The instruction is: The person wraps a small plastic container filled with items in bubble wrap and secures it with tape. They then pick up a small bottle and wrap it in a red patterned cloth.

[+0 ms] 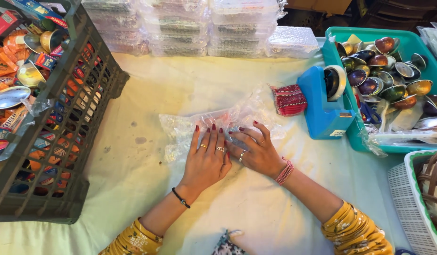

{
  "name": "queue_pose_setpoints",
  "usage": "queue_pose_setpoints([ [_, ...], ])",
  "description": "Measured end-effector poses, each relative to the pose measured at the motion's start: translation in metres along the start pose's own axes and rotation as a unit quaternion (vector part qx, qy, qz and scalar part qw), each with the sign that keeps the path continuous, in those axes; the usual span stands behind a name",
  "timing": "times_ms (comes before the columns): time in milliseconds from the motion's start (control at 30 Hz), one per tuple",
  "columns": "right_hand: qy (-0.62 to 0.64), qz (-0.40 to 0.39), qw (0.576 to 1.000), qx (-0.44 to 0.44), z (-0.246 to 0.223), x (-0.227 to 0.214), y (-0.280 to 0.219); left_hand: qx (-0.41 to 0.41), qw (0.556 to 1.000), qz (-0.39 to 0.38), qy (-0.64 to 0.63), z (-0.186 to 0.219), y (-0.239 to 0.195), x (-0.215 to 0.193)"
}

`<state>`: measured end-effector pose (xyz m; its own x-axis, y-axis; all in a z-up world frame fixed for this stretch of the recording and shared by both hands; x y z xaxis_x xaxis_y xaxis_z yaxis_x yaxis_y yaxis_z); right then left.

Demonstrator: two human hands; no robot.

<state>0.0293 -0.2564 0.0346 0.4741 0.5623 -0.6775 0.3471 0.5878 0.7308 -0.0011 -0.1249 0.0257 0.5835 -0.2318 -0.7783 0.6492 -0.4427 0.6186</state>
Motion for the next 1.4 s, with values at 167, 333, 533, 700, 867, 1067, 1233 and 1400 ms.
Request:
queue_pose_setpoints([
  [167,-0.021,-0.007,0.999,-0.049,0.008,-0.014,0.013,-0.002,0.999,-0.033,0.023,0.010,0.000,-0.004],
  [333,-0.005,0.009,0.998,-0.059,0.017,-0.022,0.017,-0.011,0.995,-0.059,0.075,0.020,0.014,-0.026],
  [533,0.024,-0.001,0.998,0.050,0.033,-0.006,0.004,-0.098,0.995,0.014,-0.022,-0.053,0.015,-0.054],
  [700,0.076,-0.072,0.990,0.090,0.045,0.009,-0.001,-0.283,0.935,-0.149,-0.151,-0.076,-0.002,-0.029],
  [867,0.204,-0.057,0.956,0.202,0.075,0.007,-0.003,-0.324,0.876,-0.234,-0.272,-0.055,0.011,-0.041],
  [1067,0.386,-0.042,0.850,0.357,0.111,0.047,-0.026,-0.333,0.913,-0.090,-0.216,-0.112,-0.013,0.038],
  [1233,0.517,-0.089,0.680,0.511,0.125,0.093,-0.047,-0.299,0.935,-0.096,-0.165,-0.123,0.011,0.084],
  [1400,0.278,-0.104,0.874,0.386,0.089,0.046,-0.006,-0.412,0.862,-0.137,-0.263,-0.135,0.022,0.126],
])
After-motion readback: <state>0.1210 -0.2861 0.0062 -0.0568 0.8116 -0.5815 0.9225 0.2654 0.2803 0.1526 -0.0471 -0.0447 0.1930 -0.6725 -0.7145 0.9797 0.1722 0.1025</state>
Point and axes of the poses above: each hand's wrist, its own y-axis towards the middle knuckle, its own x-axis out of the palm, z = x × y, the point moved 7 cm from there along y, towards the middle knuckle, and after that the axes turned 10 degrees about x, right-handed, at the moved point
